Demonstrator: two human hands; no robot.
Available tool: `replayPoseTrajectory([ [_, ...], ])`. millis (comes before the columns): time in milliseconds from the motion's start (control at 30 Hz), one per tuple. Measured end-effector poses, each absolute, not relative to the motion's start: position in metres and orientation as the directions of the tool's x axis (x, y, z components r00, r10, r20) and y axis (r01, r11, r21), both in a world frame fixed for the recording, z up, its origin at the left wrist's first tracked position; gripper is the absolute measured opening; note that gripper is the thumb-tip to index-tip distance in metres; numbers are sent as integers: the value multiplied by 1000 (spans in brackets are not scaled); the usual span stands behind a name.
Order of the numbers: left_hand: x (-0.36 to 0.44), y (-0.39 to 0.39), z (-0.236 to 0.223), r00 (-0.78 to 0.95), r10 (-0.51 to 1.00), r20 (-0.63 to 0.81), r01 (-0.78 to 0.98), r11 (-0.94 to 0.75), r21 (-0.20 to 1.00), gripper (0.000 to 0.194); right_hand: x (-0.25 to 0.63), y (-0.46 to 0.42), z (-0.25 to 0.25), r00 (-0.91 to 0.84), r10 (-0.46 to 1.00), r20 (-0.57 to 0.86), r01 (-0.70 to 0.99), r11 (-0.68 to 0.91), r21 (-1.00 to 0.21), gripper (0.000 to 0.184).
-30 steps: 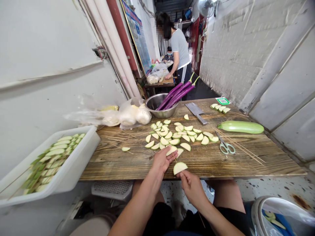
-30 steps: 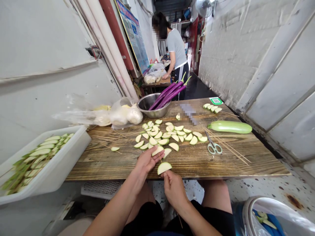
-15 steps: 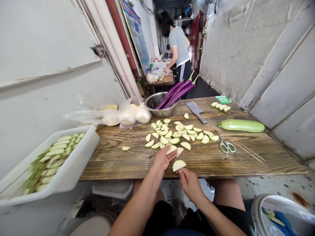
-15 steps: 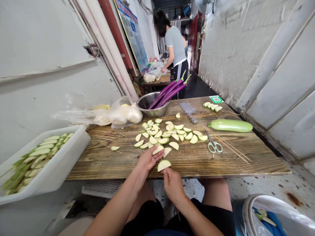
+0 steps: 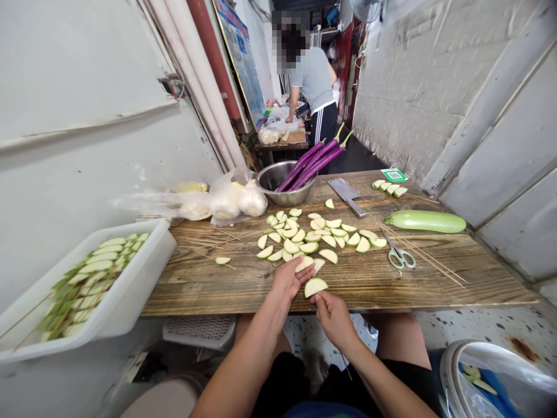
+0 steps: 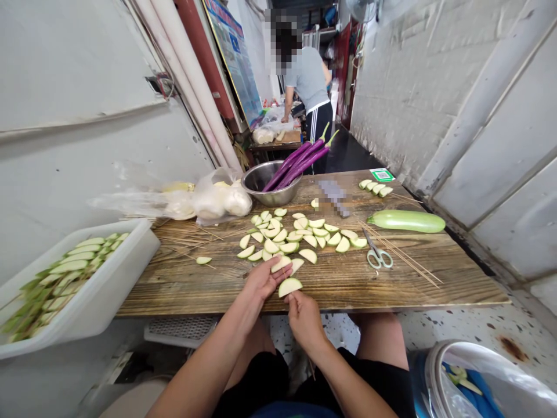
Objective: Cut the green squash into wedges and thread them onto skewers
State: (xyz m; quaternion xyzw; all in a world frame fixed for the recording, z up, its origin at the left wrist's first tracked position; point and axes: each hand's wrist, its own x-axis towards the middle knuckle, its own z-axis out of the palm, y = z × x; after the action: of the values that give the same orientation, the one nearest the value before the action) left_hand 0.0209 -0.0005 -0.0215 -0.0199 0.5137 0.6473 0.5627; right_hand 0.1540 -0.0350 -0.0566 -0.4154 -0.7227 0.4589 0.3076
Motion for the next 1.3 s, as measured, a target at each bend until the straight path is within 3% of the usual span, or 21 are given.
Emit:
replayPoseTrajectory([
  [867,19,0,-23,-324,720,-613,-758,191,624,4,135,-30,-41,-440,889,127,473,350,-809,28],
  [1300,17,1,-26,-341,765,-547,-752,127,647,6,130,-24,-38,-449,880,156,492,389,-779,28],
])
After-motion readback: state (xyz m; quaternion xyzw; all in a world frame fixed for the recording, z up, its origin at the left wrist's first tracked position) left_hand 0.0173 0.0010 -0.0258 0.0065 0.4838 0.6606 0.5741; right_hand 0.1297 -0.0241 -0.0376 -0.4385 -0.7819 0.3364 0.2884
